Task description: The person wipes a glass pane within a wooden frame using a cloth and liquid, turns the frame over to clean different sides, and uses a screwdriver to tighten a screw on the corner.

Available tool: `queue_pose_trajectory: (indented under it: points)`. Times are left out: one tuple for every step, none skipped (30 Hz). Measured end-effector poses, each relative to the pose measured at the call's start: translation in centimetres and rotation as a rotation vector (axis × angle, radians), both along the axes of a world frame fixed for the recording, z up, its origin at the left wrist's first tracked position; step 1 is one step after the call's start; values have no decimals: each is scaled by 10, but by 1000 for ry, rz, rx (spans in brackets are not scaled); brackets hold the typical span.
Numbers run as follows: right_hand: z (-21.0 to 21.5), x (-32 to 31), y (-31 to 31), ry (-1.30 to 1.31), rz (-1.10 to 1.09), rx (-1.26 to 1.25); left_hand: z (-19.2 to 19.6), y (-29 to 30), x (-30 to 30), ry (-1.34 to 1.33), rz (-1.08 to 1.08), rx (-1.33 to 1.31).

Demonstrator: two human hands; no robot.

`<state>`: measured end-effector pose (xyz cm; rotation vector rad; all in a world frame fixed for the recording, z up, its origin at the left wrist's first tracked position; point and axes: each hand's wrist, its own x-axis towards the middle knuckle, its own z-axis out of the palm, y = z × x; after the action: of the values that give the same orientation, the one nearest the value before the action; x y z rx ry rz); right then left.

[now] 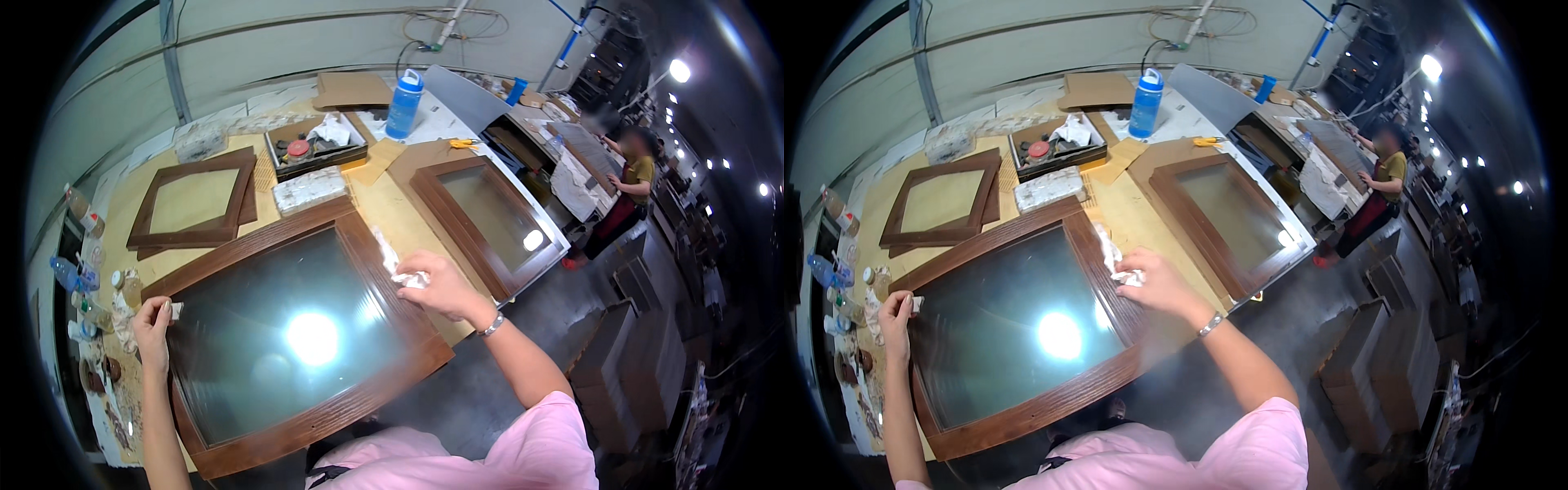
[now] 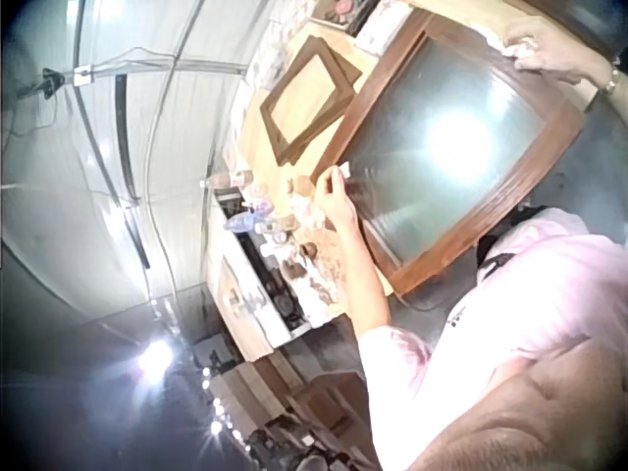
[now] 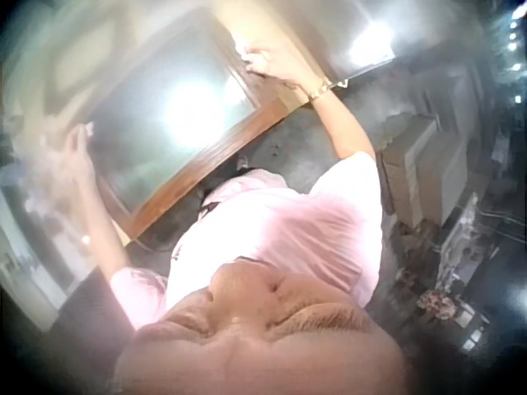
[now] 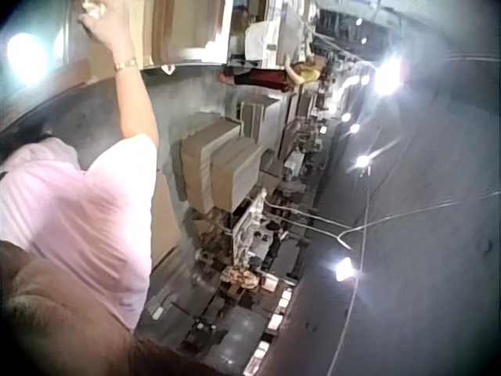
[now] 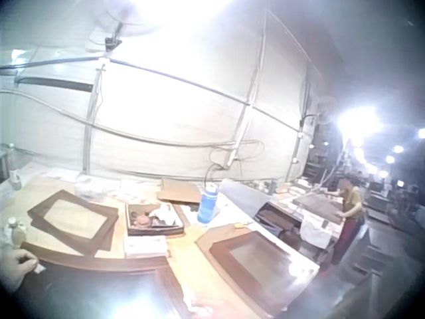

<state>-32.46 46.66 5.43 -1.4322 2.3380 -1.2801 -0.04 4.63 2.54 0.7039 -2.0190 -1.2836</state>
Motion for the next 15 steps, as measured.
queue_pose_trajectory:
  points:
    - [3,-4,0,-71,4,66,0,1,-1,-1,1,8]
    - [5,-4,-3,-52,10,109,0,1,0,-2,5,7]
    - [13,0,-8,-30,10,150,0,0,-1,1,4,5]
    - [17,1,-11,-8,9,191,0,0,-2,3,0,2]
    - [14,-2,-14,-31,-3,212,0,1,-1,2,7,4]
    - [11,-6,-17,-51,-19,229,0,0,-1,4,5,5]
    - [10,-8,-18,-71,-37,246,-1,-1,-2,6,1,6]
    - [13,-9,-16,-46,-22,263,-1,-2,-2,8,-3,7]
    - [19,-7,-16,-23,-4,277,-1,-3,-1,3,-2,3]
    - [22,-7,-16,1,13,292,-2,-5,0,-3,-1,0]
    - [21,-9,-18,-16,11,302,-2,-5,0,-8,-1,-3]
    - [20,-11,-18,-33,5,314,-2,-5,0,-4,-5,3]
    - [19,-13,-18,-50,-2,327,-2,-5,-1,1,-10,9]
    - [20,-13,-17,-28,16,319,-1,-4,-1,5,-15,16]
    - [22,-14,-18,-4,39,311,-1,-3,-1,3,-9,15]
